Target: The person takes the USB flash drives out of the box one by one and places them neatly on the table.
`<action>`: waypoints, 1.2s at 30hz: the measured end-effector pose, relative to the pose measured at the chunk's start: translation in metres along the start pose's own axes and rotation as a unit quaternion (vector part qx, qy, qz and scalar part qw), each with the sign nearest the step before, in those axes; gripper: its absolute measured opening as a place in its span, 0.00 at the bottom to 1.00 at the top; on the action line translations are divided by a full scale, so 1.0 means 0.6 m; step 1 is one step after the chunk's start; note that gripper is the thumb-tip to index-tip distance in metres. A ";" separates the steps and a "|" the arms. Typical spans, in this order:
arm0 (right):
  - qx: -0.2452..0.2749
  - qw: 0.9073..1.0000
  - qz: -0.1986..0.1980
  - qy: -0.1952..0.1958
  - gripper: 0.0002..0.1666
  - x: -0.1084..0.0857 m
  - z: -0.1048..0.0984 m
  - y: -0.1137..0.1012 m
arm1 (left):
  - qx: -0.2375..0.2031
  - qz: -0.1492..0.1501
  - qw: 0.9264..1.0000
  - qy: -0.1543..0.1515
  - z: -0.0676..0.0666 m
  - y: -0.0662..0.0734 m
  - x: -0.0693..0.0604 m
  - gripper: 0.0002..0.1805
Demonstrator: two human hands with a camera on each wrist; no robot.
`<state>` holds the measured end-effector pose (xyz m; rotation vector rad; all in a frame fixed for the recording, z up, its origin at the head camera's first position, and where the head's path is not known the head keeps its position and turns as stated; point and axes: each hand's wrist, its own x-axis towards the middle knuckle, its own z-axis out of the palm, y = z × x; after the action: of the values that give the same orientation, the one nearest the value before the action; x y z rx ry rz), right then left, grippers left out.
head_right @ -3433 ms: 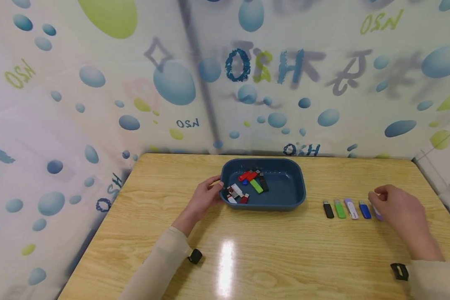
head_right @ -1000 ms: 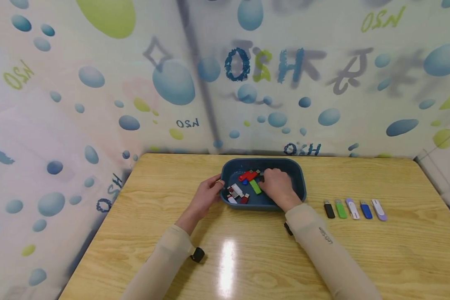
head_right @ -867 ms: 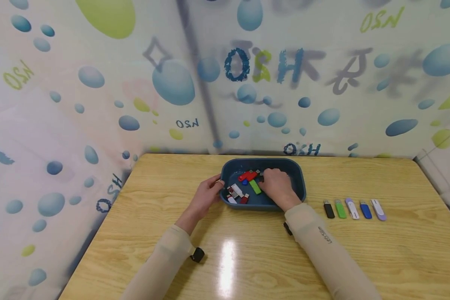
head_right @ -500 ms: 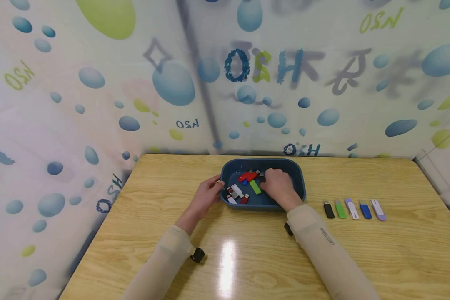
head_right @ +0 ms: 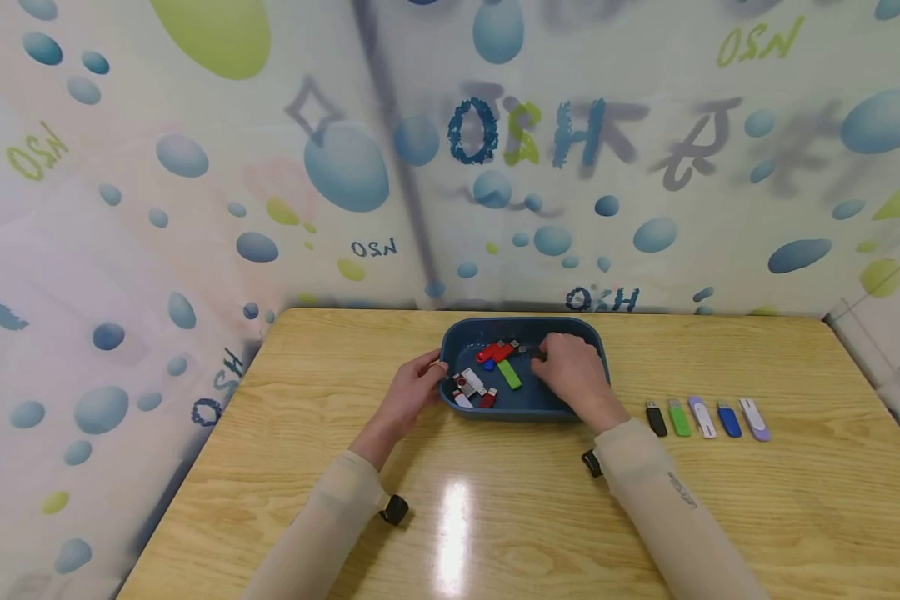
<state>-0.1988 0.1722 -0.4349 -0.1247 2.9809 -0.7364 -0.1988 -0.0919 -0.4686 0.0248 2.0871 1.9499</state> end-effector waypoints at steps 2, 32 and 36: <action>0.007 1.000 -0.005 0.011 0.18 -0.006 -0.005 0.003 | 0.003 -0.002 1.000 0.000 0.000 0.001 -0.001 0.26; 0.031 0.995 0.009 0.099 0.24 -0.109 -0.089 0.065 | 0.005 -0.011 1.000 0.004 0.001 0.002 0.001 0.26; 0.029 0.993 0.014 0.112 0.22 -0.122 -0.095 0.079 | 0.013 -0.011 1.000 0.005 0.002 0.004 -0.002 0.26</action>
<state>-0.1338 0.2472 -0.4033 0.0045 3.1601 -0.8878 -0.1981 -0.0907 -0.4661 -0.0043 2.1098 1.9149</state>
